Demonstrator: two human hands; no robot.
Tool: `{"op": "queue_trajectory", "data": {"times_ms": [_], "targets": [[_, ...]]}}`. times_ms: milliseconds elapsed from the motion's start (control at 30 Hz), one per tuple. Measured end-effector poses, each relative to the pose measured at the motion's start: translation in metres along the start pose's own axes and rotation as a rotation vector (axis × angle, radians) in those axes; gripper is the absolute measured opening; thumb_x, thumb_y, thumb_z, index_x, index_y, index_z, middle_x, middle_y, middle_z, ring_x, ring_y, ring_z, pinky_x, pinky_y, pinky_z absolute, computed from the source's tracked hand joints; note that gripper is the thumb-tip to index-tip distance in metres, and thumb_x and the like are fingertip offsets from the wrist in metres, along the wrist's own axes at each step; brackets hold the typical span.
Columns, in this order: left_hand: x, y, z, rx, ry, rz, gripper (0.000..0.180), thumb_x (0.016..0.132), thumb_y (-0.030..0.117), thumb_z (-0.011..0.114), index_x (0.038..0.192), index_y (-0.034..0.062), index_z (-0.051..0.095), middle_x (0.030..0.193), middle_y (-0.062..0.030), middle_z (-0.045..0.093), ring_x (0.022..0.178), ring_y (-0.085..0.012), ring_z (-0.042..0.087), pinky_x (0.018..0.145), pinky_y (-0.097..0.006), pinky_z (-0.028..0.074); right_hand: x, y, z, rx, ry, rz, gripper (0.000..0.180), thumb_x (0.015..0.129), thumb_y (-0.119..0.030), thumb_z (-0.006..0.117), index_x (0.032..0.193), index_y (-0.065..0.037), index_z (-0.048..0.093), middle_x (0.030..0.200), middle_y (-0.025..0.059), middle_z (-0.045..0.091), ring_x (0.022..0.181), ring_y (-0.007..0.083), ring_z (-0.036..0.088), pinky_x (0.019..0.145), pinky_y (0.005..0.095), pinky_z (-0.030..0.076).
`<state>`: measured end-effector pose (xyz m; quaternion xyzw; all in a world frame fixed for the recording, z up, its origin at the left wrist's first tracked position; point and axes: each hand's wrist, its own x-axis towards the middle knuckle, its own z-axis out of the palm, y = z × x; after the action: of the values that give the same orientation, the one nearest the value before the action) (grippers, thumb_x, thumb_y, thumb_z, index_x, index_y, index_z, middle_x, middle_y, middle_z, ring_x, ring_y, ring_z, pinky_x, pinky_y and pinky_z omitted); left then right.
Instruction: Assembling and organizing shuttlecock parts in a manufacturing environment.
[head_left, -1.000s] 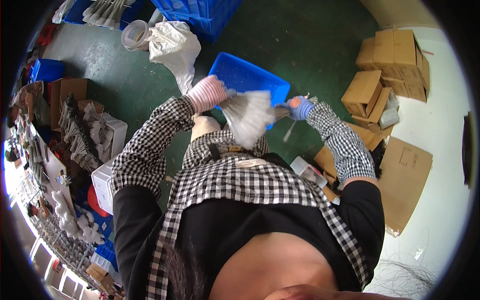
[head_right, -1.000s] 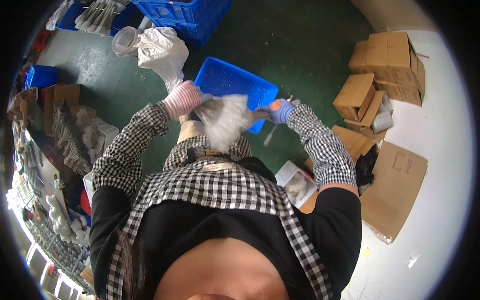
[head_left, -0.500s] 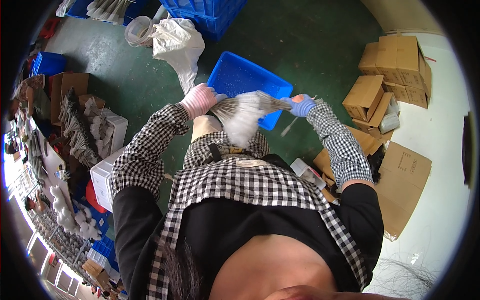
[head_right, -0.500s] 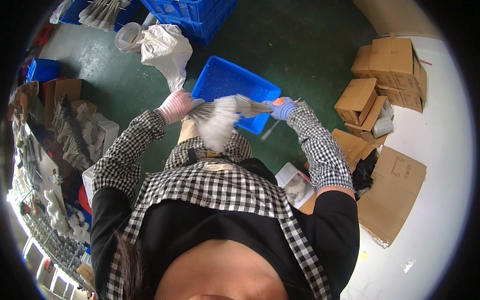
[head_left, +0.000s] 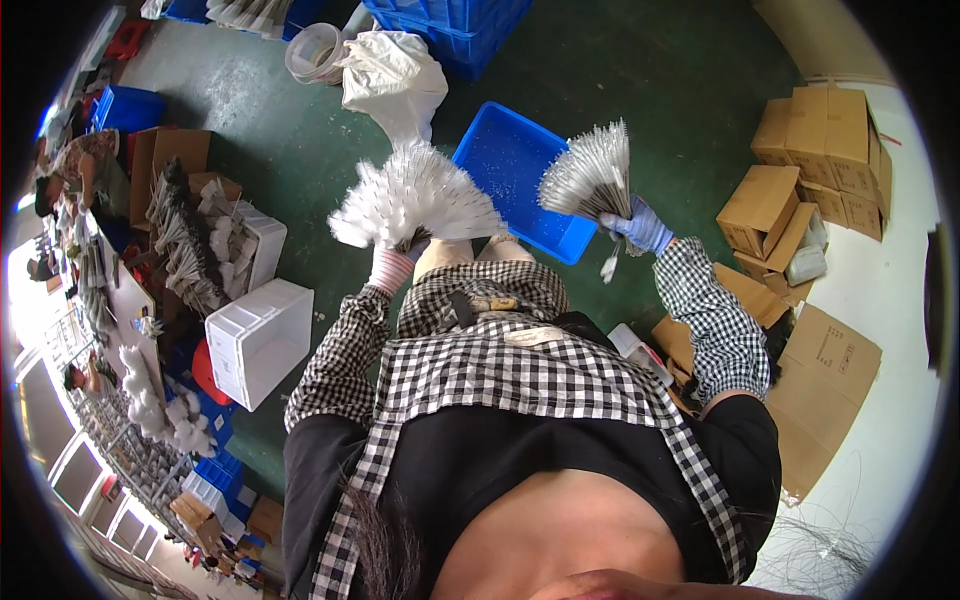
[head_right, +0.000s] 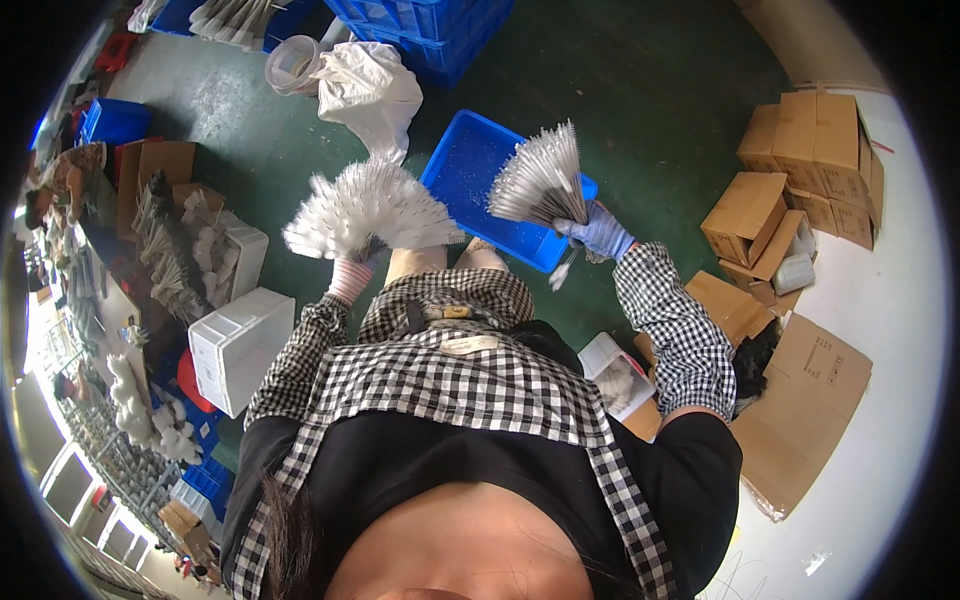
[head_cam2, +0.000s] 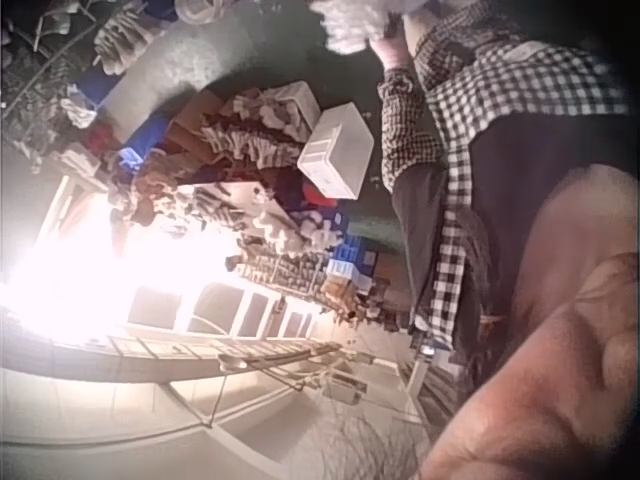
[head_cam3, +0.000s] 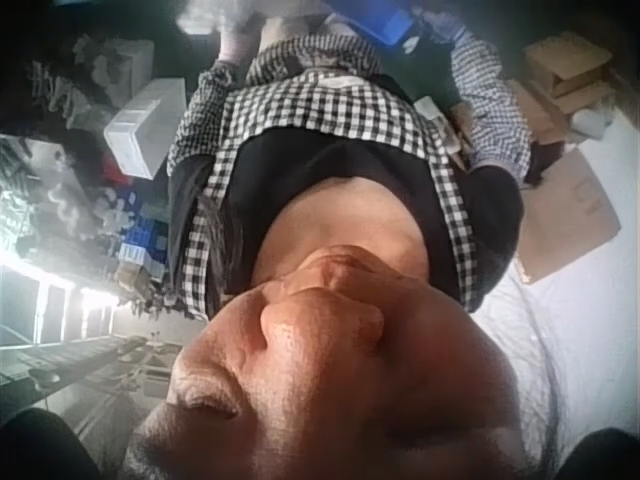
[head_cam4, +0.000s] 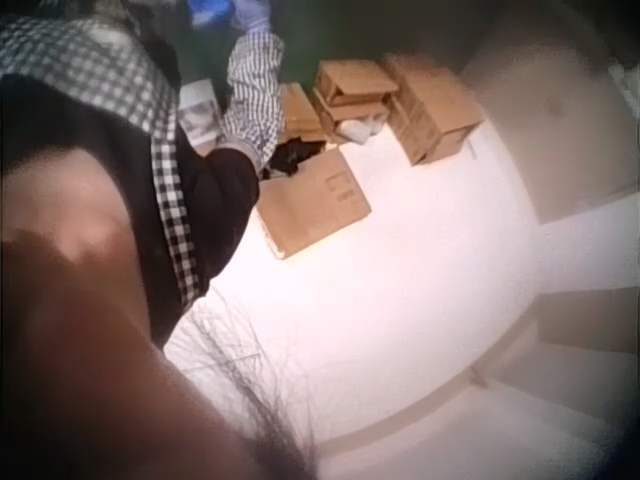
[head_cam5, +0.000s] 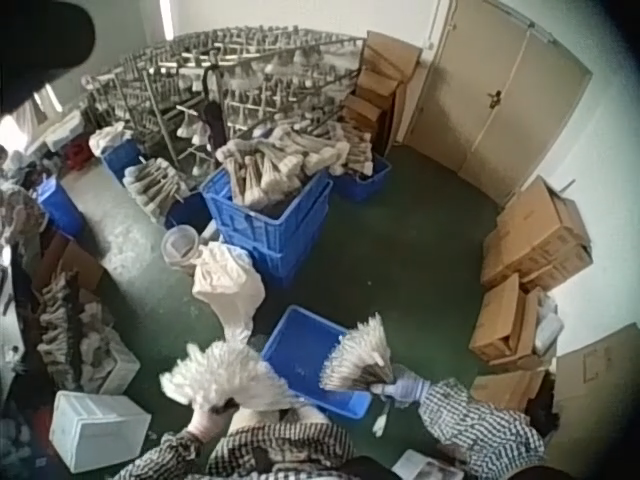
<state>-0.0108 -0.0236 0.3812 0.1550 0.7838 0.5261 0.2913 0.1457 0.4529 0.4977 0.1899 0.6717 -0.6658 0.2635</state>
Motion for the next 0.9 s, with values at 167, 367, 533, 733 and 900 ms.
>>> {"op": "queue_trajectory", "data": {"times_ms": [167,367,533,733,900], "targets": [[-0.026,0.014,-0.002,-0.230,0.035,-0.064,0.052,0.083,0.007,0.075,0.129,0.0019,0.052,0.123,-0.0091,0.062,0.110,-0.0194,0.058,0.098,-0.034,0.048,0.008,-0.022,0.023,0.018,-0.104,-0.075,0.044,0.088,-0.040,0.073,0.110,-0.003,0.065,0.086,0.0045,0.069,0.066,0.0098,0.059,0.060,0.0268,0.049],[-0.024,0.072,0.003,-0.239,-0.081,-0.070,0.054,0.082,0.001,0.073,0.131,0.0003,0.049,0.121,-0.0107,0.064,0.107,-0.0190,0.061,0.095,-0.033,0.050,0.052,-0.072,0.071,-0.980,-0.390,0.179,0.051,0.089,-0.047,0.066,0.117,-0.004,0.064,0.095,0.0164,0.072,0.085,0.0281,0.069,0.076,0.0386,0.054],[-0.008,0.004,-0.057,0.344,-0.117,-0.100,0.069,0.081,0.018,0.077,0.138,0.0040,0.040,0.120,-0.0173,0.065,0.110,-0.0328,0.063,0.091,-0.035,0.051,0.099,-0.039,0.062,-1.268,-0.205,0.303,0.041,0.092,-0.039,0.058,0.124,-0.013,0.063,0.112,0.0130,0.070,0.104,0.0315,0.066,0.090,0.0414,0.051],[0.004,-0.017,-0.103,-0.082,0.028,-0.062,0.062,0.077,-0.003,0.073,0.134,0.0045,0.048,0.123,-0.0119,0.065,0.115,-0.0238,0.061,0.096,-0.033,0.048,0.131,-0.098,0.152,-0.934,-0.262,-0.009,0.049,0.092,-0.044,0.059,0.129,-0.012,0.061,0.116,0.0142,0.068,0.107,0.0324,0.064,0.095,0.0405,0.048],[-0.013,-0.002,-0.193,0.085,-0.070,-0.167,0.061,0.079,0.001,0.071,0.135,0.0093,0.050,0.126,-0.0148,0.064,0.118,-0.0279,0.060,0.097,-0.036,0.048,0.207,-0.092,0.200,-1.470,-0.270,0.641,0.044,0.094,-0.041,0.051,0.127,-0.015,0.063,0.123,0.0128,0.066,0.113,0.0297,0.063,0.097,0.0434,0.049]]}}
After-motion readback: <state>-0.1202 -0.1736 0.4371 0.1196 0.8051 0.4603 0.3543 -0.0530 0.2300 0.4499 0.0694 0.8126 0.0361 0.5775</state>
